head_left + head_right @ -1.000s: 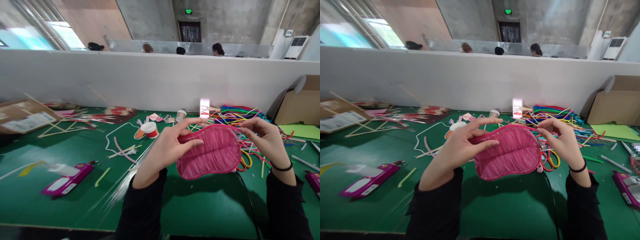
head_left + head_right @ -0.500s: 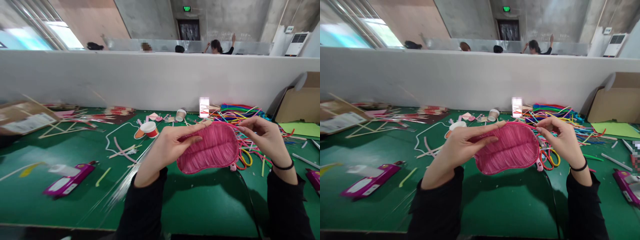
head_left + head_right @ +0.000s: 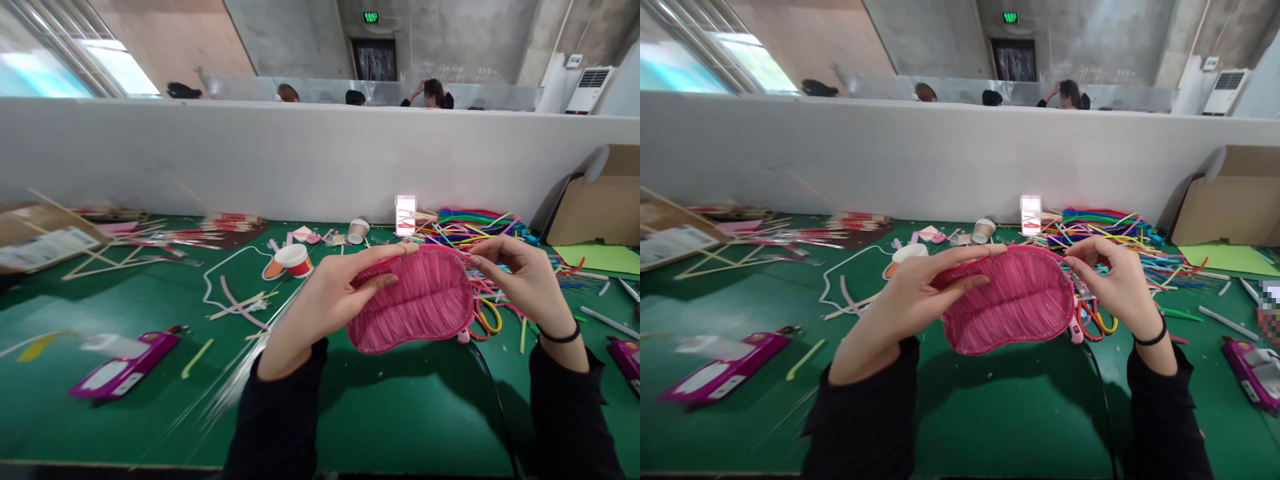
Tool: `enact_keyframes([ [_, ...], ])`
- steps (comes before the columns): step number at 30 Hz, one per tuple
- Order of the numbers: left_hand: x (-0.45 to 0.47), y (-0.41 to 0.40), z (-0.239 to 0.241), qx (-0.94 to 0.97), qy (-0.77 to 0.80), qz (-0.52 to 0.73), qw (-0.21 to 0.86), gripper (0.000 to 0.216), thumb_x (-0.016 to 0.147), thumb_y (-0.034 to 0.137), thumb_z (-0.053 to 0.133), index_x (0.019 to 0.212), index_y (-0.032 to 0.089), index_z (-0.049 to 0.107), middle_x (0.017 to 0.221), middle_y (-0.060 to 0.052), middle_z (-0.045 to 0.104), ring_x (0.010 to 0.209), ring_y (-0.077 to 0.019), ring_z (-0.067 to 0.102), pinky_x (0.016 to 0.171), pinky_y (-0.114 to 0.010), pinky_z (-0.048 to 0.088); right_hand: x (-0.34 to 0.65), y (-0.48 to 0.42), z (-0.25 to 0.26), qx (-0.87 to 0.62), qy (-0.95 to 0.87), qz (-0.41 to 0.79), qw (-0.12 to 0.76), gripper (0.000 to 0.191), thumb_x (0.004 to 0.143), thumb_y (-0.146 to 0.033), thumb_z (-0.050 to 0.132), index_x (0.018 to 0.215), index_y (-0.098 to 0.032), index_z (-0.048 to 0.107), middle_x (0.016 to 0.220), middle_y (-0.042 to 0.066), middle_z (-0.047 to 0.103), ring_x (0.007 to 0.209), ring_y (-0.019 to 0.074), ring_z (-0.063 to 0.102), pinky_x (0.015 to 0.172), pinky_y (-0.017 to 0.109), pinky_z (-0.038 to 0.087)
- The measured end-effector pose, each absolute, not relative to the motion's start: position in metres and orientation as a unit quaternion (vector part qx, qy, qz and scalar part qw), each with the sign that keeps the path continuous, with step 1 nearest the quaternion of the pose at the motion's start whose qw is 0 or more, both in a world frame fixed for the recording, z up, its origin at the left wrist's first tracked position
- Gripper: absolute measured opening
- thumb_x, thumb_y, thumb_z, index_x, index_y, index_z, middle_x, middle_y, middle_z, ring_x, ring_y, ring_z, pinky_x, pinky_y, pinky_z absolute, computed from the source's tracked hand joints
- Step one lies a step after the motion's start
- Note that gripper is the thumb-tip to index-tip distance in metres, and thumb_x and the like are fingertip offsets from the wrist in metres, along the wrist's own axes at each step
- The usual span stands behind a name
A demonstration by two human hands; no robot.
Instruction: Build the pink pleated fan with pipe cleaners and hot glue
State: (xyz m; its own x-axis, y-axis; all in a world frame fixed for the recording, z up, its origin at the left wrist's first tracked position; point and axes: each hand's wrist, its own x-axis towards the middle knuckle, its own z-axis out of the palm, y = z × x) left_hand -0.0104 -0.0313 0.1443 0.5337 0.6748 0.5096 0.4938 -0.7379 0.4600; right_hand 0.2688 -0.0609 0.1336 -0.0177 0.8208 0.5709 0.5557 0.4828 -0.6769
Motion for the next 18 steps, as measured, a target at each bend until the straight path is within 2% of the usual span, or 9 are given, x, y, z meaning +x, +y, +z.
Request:
enact_keyframes([
  [9, -0.0095, -0.0329, 0.1451, 0.855, 0.353, 0.359, 0.122, 0.035, 0.095, 0.029, 0.06, 0.128, 0.031, 0.068, 0.127, -0.002, 0.074, 0.119, -0.0224, 0.069, 0.095, -0.031, 0.058, 0.2671, -0.0603, 0.135, -0.475, -0.692, 0.172, 0.516, 0.021, 0.082, -0.04, 0.077, 0.09, -0.021, 0.072, 0.077, 0.002, 0.075, 0.065, 0.0138, 0.068, 0.061, 0.028, 0.055],
  [18, -0.0079, -0.0338, 0.146, 0.852, 0.349, 0.366, 0.137, 0.036, 0.095, 0.029, 0.061, 0.13, 0.03, 0.068, 0.126, -0.003, 0.074, 0.116, -0.0215, 0.07, 0.098, -0.03, 0.057, 0.2671, -0.0602, 0.1333, -0.474, -0.689, 0.184, 0.515, 0.02, 0.082, -0.037, 0.077, 0.092, -0.021, 0.072, 0.077, 0.002, 0.075, 0.065, 0.0138, 0.069, 0.06, 0.027, 0.055],
])
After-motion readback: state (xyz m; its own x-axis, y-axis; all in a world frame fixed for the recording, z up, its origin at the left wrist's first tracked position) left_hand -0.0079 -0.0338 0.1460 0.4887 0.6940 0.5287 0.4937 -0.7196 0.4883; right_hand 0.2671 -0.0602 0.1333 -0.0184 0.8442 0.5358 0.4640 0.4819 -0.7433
